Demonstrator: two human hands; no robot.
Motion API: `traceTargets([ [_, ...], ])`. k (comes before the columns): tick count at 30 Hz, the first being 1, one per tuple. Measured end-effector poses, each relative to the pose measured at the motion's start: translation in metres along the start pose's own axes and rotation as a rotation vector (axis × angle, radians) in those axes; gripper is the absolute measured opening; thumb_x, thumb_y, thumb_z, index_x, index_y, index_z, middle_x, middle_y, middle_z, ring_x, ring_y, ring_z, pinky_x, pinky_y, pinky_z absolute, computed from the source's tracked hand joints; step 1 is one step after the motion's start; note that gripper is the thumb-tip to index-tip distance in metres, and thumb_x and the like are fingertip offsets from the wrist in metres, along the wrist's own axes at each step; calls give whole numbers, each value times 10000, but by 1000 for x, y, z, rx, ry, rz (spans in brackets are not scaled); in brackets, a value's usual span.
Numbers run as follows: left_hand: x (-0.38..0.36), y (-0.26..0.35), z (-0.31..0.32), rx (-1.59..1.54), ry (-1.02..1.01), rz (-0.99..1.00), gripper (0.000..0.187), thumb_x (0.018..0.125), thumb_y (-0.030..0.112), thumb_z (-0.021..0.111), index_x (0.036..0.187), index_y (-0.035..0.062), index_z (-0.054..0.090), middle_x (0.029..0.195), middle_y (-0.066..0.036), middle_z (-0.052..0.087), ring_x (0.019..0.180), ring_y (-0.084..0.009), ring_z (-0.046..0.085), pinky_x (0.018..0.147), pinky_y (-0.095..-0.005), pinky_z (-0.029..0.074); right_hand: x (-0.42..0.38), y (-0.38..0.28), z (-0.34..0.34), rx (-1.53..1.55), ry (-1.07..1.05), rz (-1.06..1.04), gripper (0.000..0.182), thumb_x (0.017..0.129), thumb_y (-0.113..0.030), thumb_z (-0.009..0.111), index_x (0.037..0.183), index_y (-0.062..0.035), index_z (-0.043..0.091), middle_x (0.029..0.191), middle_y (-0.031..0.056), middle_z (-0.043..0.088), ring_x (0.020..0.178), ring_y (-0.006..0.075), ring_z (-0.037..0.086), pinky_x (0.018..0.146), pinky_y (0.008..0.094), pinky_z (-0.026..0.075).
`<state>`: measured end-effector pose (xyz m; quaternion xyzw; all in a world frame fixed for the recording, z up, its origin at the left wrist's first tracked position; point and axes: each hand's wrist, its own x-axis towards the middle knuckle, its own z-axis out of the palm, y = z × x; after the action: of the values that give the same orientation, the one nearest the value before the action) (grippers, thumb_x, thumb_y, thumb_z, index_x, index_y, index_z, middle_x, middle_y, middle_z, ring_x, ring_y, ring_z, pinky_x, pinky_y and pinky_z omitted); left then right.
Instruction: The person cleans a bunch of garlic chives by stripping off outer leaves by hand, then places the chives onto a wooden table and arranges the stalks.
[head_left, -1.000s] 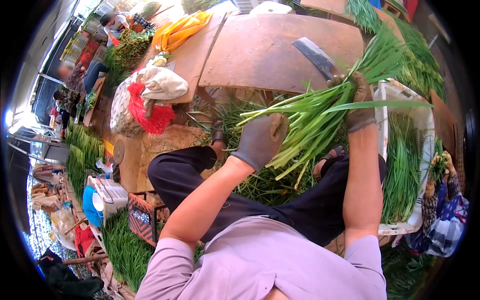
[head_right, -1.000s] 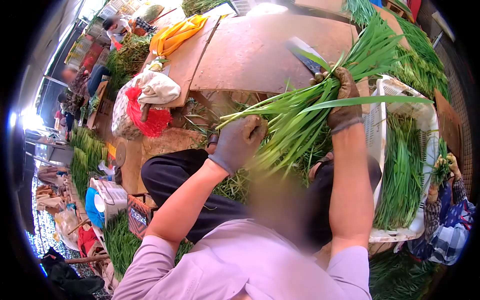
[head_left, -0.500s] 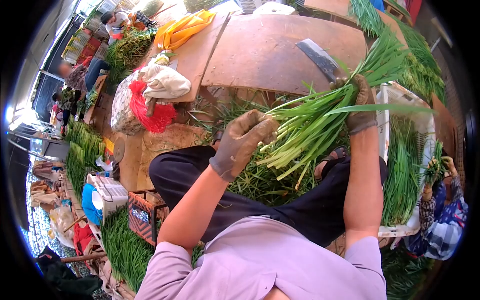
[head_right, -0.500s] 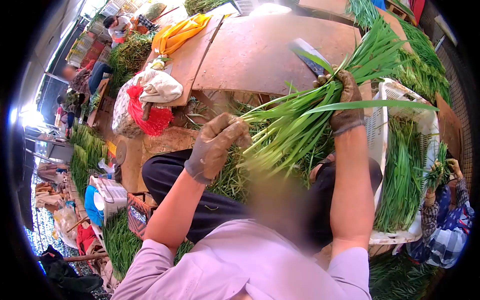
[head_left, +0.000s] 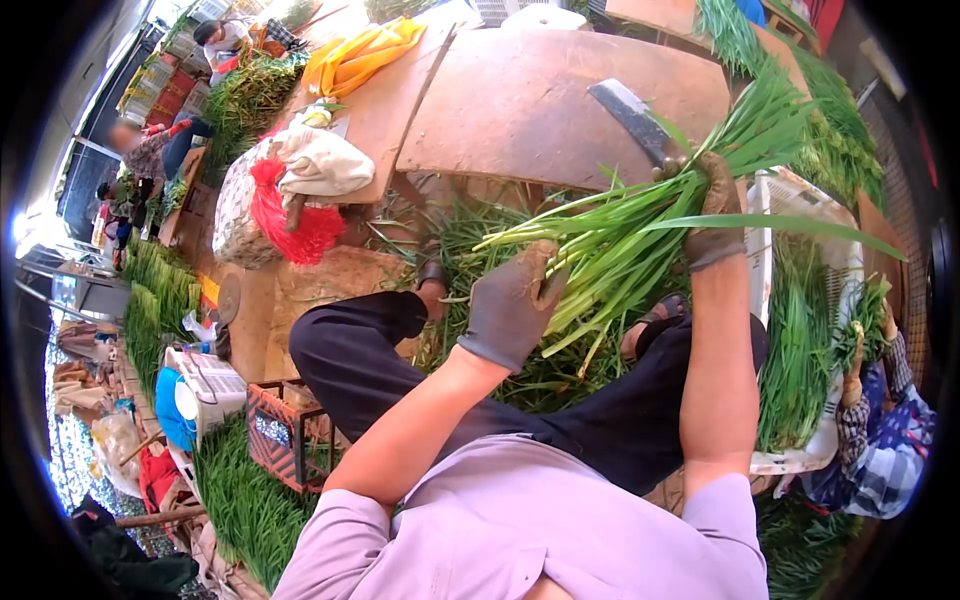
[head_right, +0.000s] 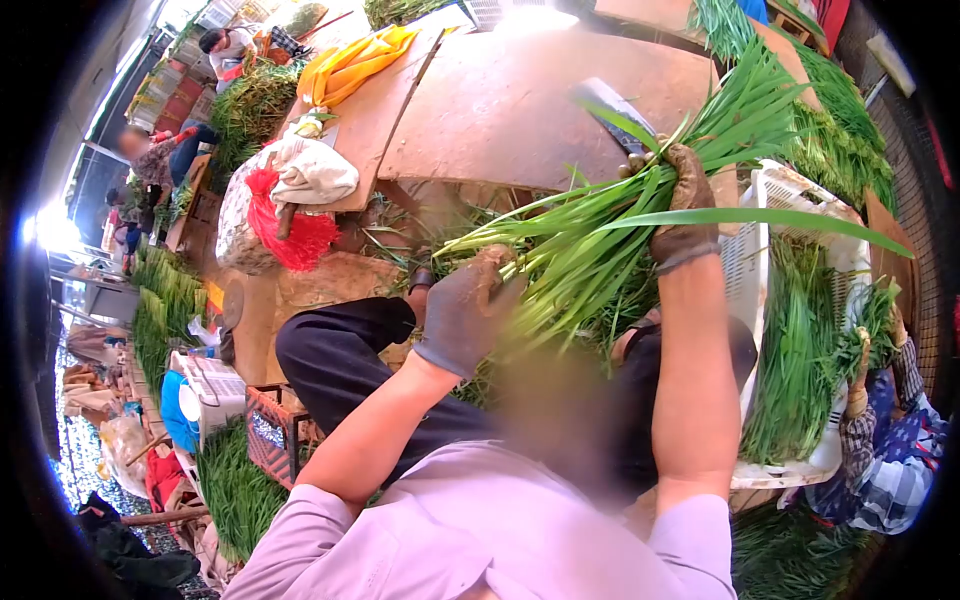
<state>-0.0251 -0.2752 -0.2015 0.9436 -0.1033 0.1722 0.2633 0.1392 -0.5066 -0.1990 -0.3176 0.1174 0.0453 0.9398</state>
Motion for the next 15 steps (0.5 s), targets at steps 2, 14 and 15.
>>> traceTargets([
  [2,3,0,6,-7,56,-4,309,855,173,719,1125,40,654,890,-176,679,758,-327,679,667,-404,530,-5,-1,4,-10,-15,-13,144,935,-197,619,983,-62,601,788,94,633,704,256,650,703,422,596],
  [14,26,3,13,-99,93,43,77,902,85,652,956,30,652,835,-173,675,746,-337,673,665,-403,533,1,-2,0,18,-44,-16,160,925,-201,630,999,-61,609,786,95,633,702,262,657,684,429,601],
  [15,30,4,13,-163,94,3,58,919,79,646,941,25,642,813,-159,672,717,-301,679,651,-384,529,0,-2,1,1,-35,-1,162,927,-207,629,999,-64,612,784,99,637,697,267,658,676,424,599],
])
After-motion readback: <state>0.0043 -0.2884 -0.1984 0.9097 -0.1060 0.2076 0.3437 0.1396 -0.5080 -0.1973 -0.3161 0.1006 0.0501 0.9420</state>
